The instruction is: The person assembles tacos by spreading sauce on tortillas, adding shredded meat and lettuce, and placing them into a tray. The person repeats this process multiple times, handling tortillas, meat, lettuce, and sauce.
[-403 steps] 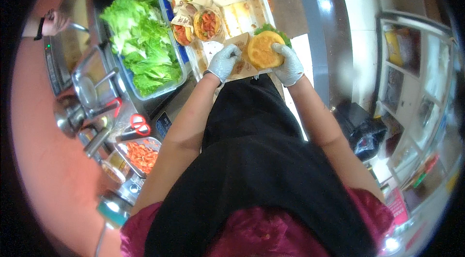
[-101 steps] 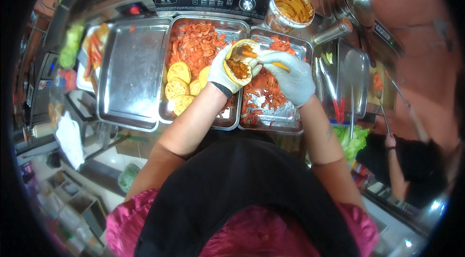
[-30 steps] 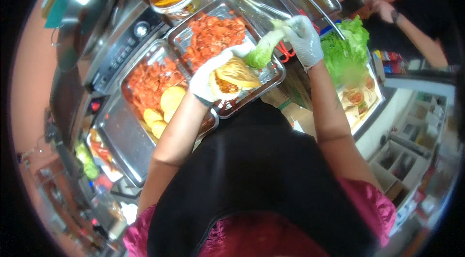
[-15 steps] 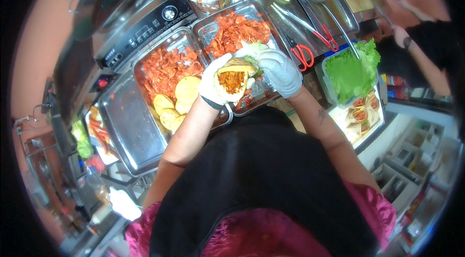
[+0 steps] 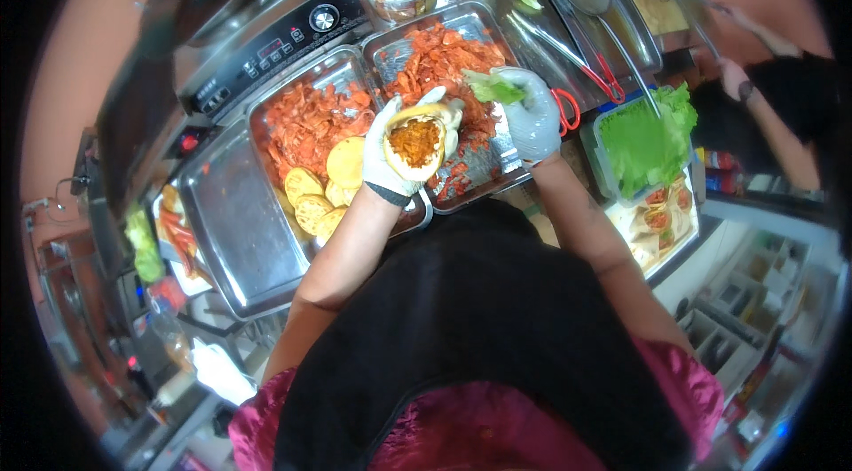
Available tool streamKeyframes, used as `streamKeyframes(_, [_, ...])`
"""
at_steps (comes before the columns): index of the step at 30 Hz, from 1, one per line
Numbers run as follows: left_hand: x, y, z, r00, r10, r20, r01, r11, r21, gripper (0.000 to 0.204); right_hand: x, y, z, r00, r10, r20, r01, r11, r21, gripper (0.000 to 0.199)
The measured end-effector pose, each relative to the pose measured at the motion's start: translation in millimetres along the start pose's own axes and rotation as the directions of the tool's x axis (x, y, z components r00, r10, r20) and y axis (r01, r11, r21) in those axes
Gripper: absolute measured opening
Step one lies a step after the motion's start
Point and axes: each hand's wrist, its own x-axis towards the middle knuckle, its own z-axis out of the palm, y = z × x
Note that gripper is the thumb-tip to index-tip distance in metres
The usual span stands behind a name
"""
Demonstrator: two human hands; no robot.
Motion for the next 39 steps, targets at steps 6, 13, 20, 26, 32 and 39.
streamKeyframes(6, [9, 15, -31, 0.897, 0.407, -0.170, -0.389, 0.912, 0.130, 0.046, -10, -52, 45, 0.959, -0.229, 0.166, 0.242, 0.969, -0.058, 0.027])
streamKeyframes(13, [1, 12, -31, 0.881, 0.446, -0.160, -0.411, 0.887, 0.208, 0.048, -13, -45, 69, 0.755, -0.289, 0.588, 0.592, 0.686, -0.423, 0.028])
streamKeyframes(20, [-7, 7, -32, 0.920, 0.355, -0.164, -0.324, 0.927, 0.190, 0.051, -19, -62, 57, 0.623, -0.043, 0.781, 0.614, 0.646, -0.453, 0.046])
streamKeyframes(26, [-4, 3, -41, 0.949, 0.286, -0.131, -0.263, 0.950, 0.168, 0.056, -30, -62, 58, 0.649, -0.007, 0.761, 0.606, 0.609, -0.511, 0.046])
streamKeyframes(32, [-20, 14, -31, 0.933, 0.338, -0.122, -0.338, 0.941, 0.021, 0.058, -6, -18, 10, 0.862, -0.114, 0.494, 0.312, 0.887, -0.341, 0.036])
streamKeyframes(39, [-45, 26, -38, 0.872, 0.463, -0.155, -0.458, 0.886, 0.070, 0.059, -21, 59, 10, 0.809, 0.342, 0.478, 0.146, 0.671, -0.727, 0.057])
